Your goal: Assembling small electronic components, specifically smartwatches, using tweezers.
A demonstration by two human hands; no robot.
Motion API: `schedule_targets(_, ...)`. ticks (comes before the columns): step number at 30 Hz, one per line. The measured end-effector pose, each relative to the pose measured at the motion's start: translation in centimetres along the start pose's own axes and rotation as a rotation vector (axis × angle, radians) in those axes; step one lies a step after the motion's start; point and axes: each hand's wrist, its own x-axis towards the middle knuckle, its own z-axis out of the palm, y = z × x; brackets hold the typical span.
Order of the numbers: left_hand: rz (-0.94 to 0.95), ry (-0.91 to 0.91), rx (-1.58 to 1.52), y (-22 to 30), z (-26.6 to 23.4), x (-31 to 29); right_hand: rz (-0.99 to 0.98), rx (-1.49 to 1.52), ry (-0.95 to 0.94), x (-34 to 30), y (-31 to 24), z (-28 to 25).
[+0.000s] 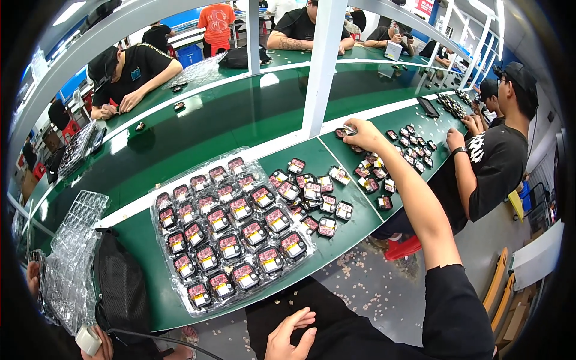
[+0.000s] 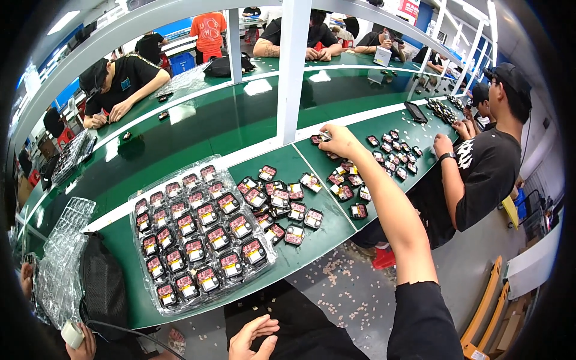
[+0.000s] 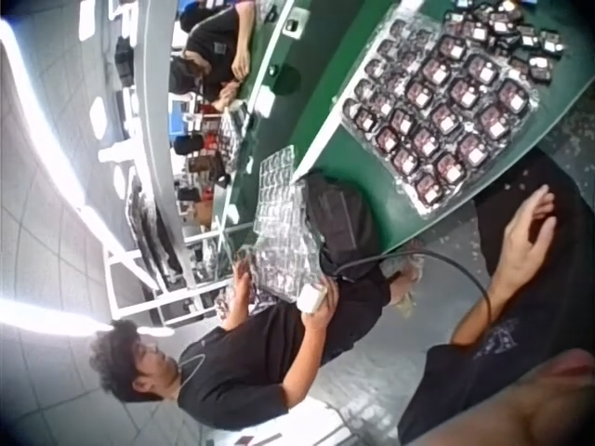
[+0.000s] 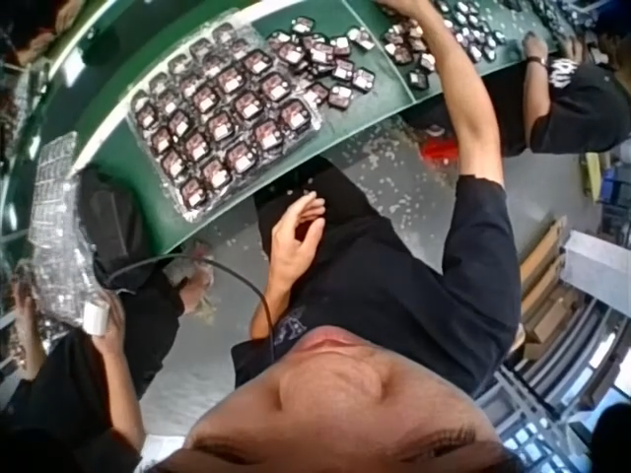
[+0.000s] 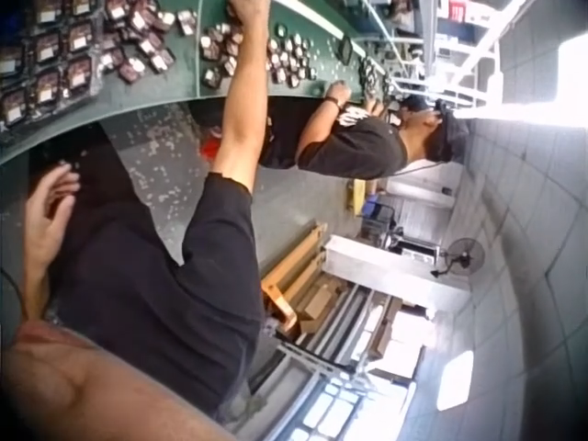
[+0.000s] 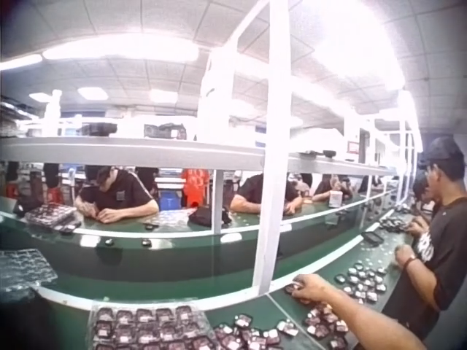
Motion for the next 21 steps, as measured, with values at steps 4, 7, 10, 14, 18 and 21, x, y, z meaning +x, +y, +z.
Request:
schedule_targets(4,0.012,-0.006,0.004,0.0,0.5,-0.1,-0.112,0.031,0.003,0.5,0.4,-0.5)
schedule_targets(7,0.006,-0.006,0.006,0.0,0.7,-0.2,0.063,0.037,-0.220,1.2,0.4,-0.9)
schedule_targets(10,0.006,-0.011,0.003,0.0,0.9,-0.2,0.033,-0.019,-0.180,1.2,0.1,-1.0)
schedule_targets(14,0.020,-0.017,-0.005,0.2,1.0,-0.1,-0.170,-0.190,0.083,-1.1,-0.6,-1.9)
schedule_targets(18,0.045,0.008,0.020,1.2,-0.3,0.7,-0.390,-0.216,0.285,-6.9,-5.8,-2.6)
schedule_targets(21,0.191,0.047,0.069,2.5,-2.0,2.3,-0.552,-0.124,0.240,-13.7,-12.8,-4.2)
